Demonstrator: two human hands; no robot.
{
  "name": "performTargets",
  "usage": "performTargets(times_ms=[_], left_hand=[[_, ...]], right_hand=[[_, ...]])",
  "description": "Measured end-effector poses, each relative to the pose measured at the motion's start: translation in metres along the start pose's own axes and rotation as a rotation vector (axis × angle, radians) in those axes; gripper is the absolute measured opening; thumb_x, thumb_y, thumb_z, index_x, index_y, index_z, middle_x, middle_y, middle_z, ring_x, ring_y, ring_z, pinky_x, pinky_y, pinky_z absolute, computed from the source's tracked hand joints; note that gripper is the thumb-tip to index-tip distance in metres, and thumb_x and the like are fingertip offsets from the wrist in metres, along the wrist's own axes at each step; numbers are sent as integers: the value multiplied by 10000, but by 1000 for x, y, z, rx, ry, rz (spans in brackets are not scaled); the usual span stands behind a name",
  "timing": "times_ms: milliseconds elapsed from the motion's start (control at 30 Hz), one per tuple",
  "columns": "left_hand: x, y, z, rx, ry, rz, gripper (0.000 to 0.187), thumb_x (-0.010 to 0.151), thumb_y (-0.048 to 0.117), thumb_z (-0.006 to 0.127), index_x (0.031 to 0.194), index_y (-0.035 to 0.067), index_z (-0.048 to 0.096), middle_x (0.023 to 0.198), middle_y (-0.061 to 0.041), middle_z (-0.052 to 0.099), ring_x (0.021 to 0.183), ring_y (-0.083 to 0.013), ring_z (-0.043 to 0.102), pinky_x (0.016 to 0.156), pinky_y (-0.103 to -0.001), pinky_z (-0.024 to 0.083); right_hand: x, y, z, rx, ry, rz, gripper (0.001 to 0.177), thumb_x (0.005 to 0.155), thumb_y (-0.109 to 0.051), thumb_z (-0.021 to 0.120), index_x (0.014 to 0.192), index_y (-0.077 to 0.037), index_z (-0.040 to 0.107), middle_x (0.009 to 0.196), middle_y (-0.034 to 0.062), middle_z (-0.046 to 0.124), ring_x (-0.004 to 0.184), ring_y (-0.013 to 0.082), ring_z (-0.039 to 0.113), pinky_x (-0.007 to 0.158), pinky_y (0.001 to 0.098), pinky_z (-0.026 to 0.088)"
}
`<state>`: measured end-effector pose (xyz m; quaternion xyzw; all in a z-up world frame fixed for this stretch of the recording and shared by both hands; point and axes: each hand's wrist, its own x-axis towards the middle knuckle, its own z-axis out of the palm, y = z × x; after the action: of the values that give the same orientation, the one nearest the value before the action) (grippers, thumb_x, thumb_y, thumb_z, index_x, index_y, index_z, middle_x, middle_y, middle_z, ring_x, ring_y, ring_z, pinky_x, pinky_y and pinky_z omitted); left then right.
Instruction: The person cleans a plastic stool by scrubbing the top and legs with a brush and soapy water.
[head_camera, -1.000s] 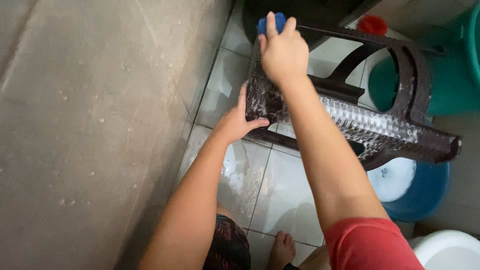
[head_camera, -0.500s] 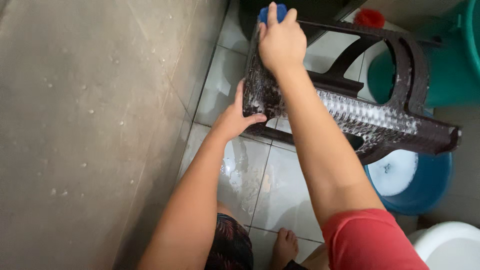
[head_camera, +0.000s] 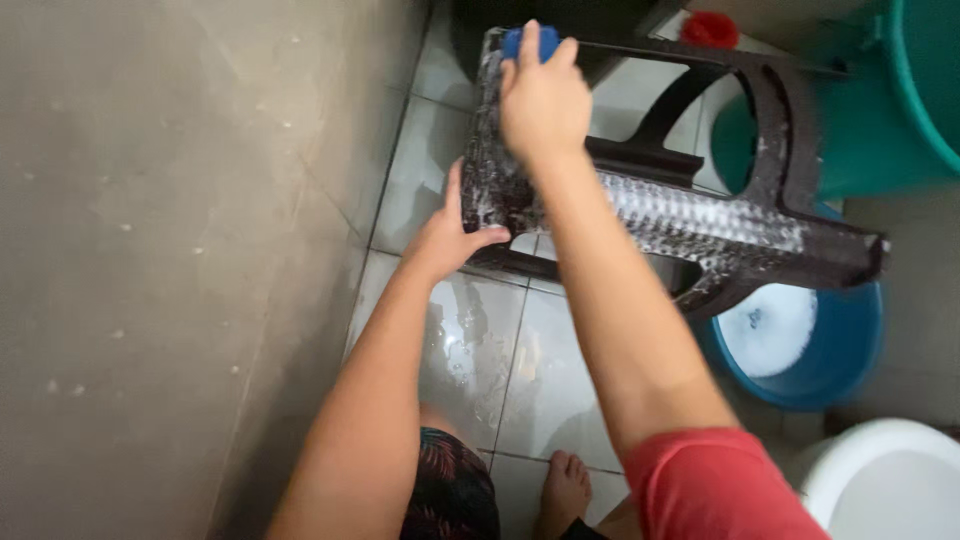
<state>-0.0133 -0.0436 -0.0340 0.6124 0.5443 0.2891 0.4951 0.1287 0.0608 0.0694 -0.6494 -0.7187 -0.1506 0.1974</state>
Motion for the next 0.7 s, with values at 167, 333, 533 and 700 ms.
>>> performTargets(times_ms=[167,333,533,700], left_hand=[[2,-2,0,33,2,64,1271,817,457,844,1655,197,-75,1327,-256,668,1209,-419,669,992,-469,517],[-5,18,-8,122,1,-93,1329,715,489,905,1629,255,-31,1319,-249,657,1208,-438,639,996,-480,498],[-6,16,-5,87,14,-29,1336,730,517,892,1625,228,-57,1313,-240,676,1223,-431,645,1013,-485,478],[-6,17,-4,146,10,-115,1309,754,548,849,1668,250,-38,1294,-263,684,1207,-433,667,1002,-475,518]], right_hand=[[-116,-10,-44,145,-45,-12,631,998,-315,656,1557,-133,428,1105,250,558,809,418,647,678,501,560],[-147,85,-98,-112,-58,207,588,1047,-301,662,1570,-129,455,1062,230,563,768,397,648,614,511,548],[-143,101,-115,-213,-94,453,583,1057,-308,637,1553,-87,423,1130,248,594,814,395,678,651,505,559],[-139,-18,-59,151,-166,166,631,965,-295,662,1512,-50,467,1049,309,608,839,449,648,734,553,556]])
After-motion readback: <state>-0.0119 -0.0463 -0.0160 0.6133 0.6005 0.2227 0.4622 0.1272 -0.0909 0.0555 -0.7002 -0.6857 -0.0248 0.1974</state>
